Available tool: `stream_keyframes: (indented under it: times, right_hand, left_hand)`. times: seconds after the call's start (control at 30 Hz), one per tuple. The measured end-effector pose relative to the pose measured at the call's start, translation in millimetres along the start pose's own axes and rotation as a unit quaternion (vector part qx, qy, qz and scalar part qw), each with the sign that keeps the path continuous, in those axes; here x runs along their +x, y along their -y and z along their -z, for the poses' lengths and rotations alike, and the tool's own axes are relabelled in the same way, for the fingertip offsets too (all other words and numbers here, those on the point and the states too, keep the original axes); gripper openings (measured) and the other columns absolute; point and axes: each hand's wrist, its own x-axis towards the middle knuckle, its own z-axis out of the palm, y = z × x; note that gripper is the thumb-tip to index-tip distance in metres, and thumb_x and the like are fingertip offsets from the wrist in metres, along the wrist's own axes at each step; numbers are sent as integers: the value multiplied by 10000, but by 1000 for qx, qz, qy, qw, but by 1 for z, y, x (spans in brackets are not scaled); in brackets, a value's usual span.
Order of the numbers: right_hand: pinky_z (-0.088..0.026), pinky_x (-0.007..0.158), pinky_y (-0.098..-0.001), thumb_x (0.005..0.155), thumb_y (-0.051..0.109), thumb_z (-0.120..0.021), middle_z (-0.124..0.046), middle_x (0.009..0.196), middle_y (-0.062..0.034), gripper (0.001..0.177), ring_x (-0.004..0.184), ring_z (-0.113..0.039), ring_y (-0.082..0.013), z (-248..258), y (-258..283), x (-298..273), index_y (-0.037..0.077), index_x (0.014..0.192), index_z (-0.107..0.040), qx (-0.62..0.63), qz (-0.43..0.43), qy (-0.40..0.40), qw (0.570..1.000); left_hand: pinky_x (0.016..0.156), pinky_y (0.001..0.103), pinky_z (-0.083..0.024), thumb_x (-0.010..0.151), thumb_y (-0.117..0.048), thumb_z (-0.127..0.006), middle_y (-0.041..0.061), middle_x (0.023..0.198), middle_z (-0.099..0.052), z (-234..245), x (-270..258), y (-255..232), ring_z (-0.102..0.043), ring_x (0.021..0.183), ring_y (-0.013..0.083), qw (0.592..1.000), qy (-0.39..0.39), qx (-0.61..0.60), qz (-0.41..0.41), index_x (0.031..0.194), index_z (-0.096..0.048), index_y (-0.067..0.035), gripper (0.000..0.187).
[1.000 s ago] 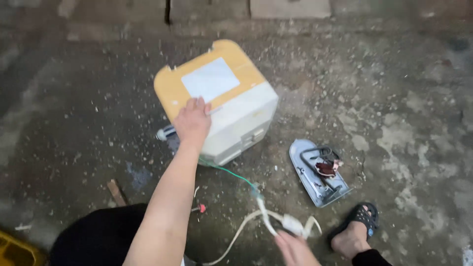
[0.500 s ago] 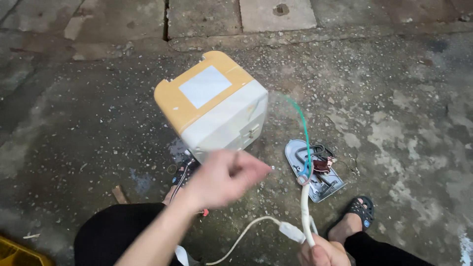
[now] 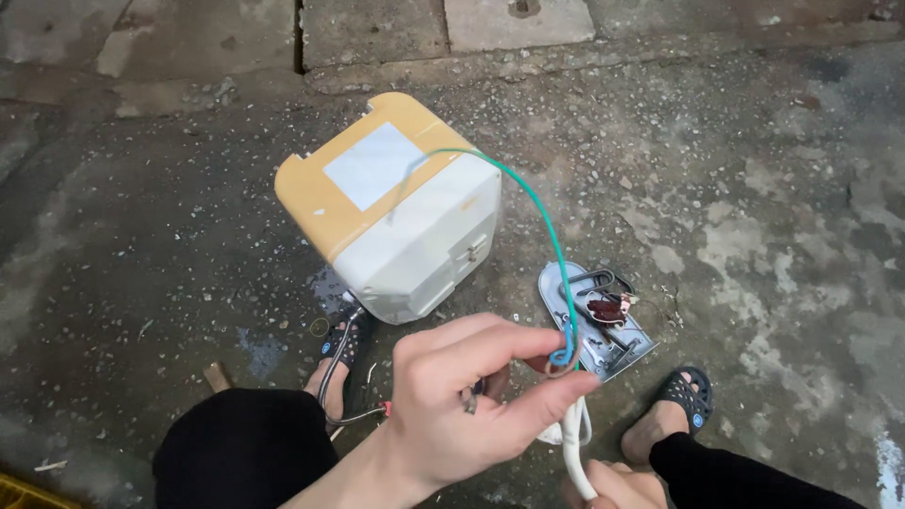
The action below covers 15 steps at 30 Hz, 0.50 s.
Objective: Repairing a small appliance by unscrewing the casing and inspecting the internal wiring
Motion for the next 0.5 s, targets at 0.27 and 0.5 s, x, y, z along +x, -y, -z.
stream_keyframes:
  times: [0.27, 0.5]
  right_hand:
    - [-285, 403, -279, 1006, 702, -232, -423, 467, 48, 764, 385, -383, -113, -58, -52, -53, 208, 527, -564, 185, -67, -10, 980]
    - [-317, 709, -336, 1009, 517, -365, -573, 494, 144, 446, 371, -522, -109, -19, -28, 0, 305, 751, -660, 91, -25, 126, 988]
  left_hand:
    - [558, 255, -562, 889, -172, -782, 122, 848, -741, 9, -5, 5, -674, 626, 168, 1000, 4, -2, -31, 975, -706, -17, 193]
    - [646, 283, -505, 1029, -209, -549, 79, 851, -670, 12, -3, 5, -609, 683, 194, 999, 31, 15, 39, 995, -656, -25, 216]
